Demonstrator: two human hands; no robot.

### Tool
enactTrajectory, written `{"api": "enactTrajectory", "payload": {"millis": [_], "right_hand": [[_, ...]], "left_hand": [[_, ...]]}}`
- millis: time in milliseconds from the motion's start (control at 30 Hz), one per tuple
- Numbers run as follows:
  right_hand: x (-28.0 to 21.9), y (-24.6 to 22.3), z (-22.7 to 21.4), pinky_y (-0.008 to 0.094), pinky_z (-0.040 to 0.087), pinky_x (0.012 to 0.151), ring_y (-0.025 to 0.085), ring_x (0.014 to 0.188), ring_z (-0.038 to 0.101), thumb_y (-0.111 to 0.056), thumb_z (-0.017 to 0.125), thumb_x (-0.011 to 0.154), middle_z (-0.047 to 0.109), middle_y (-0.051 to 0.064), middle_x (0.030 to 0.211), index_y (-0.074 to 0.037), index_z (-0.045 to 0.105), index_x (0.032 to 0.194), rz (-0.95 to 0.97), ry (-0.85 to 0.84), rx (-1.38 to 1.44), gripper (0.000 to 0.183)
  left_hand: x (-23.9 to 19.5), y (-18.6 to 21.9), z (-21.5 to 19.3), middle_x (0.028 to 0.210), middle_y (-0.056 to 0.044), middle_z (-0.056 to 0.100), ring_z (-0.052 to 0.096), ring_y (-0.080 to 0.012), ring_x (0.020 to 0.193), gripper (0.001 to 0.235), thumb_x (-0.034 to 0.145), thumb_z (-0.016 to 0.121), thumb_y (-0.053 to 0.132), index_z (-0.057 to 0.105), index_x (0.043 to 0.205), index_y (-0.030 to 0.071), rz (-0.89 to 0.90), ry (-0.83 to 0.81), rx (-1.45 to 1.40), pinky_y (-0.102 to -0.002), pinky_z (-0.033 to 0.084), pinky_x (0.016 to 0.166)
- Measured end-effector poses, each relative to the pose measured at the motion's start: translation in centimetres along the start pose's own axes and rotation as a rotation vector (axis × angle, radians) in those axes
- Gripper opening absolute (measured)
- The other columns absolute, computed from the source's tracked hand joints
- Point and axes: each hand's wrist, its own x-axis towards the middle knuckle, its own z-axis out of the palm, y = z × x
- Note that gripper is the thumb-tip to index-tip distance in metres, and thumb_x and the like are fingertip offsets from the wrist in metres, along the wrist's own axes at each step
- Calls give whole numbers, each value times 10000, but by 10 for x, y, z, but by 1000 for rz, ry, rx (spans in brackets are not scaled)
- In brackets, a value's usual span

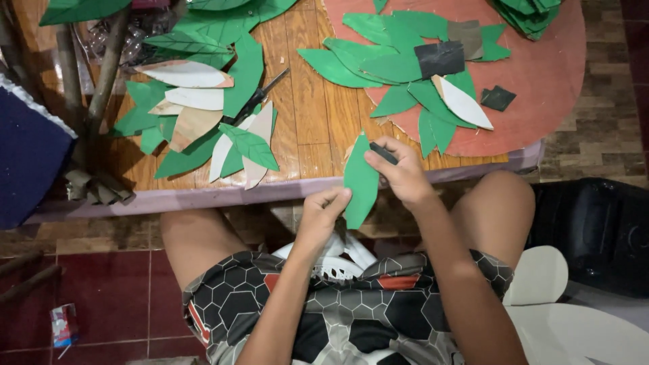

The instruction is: Sanding the edges of metal leaf cutouts to remove burrs and smooth the profile.

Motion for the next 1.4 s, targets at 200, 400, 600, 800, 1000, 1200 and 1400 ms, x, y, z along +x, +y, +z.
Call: {"api": "enactTrajectory", "payload": {"millis": [200,400,600,800,1000,1200,1400], "right_hand": [[2,7,-18,208,468,434,67,447,493,-147,750,951,483,10,509,-73,684,924,-17,-52,-89,103],[-11,-19,-9,141,406,469,4,485,441,-172,734,955,459,-69,546,-117,667,883,44,-71,-42,112],[-9,-11,-12,146,440,483,3,486,470,-183,739,950,484,-81,554,-120,677,891,24,-78,-58,106],[-12,-17,-8,136,387,467,2,470,441,-183,727,969,464,-87,559,-110,668,880,20,-137,-32,130],[-19,-38,2,117,373,460,-16,466,434,-187,703,978,462,-111,570,-122,651,889,39,-117,11,122],[-25,-53,11,107,370,464,-24,465,424,-192,694,993,439,-122,579,-129,643,894,66,-100,18,128],[-20,-49,7,105,366,461,-37,465,417,-205,687,1000,421,-133,575,-126,641,899,63,-103,1,136]], "left_hand": [[9,-22,-10,752,-105,753,668,-133,634,225,868,828,198,810,1029,41,-69,-18,-34,-247,554,641],[5,-12,-18,886,-171,783,756,-179,802,333,854,810,168,757,1107,-43,-97,-158,-151,-237,578,682],[3,-6,-21,850,-135,767,728,-155,795,260,921,739,160,745,1106,-23,19,-216,-20,-224,553,691],[-5,20,-14,789,-72,732,636,-114,762,119,990,654,138,733,1021,53,156,-215,89,-241,536,715],[5,18,-21,666,-44,674,576,-114,671,269,1022,612,181,722,789,105,208,-64,198,-266,517,693],[0,2,-18,934,-77,755,703,-128,793,186,968,662,108,755,1113,36,75,-153,40,-274,578,782],[-3,10,-12,829,-77,747,702,-121,774,125,939,715,105,769,1025,31,74,-193,24,-266,574,759]]}}
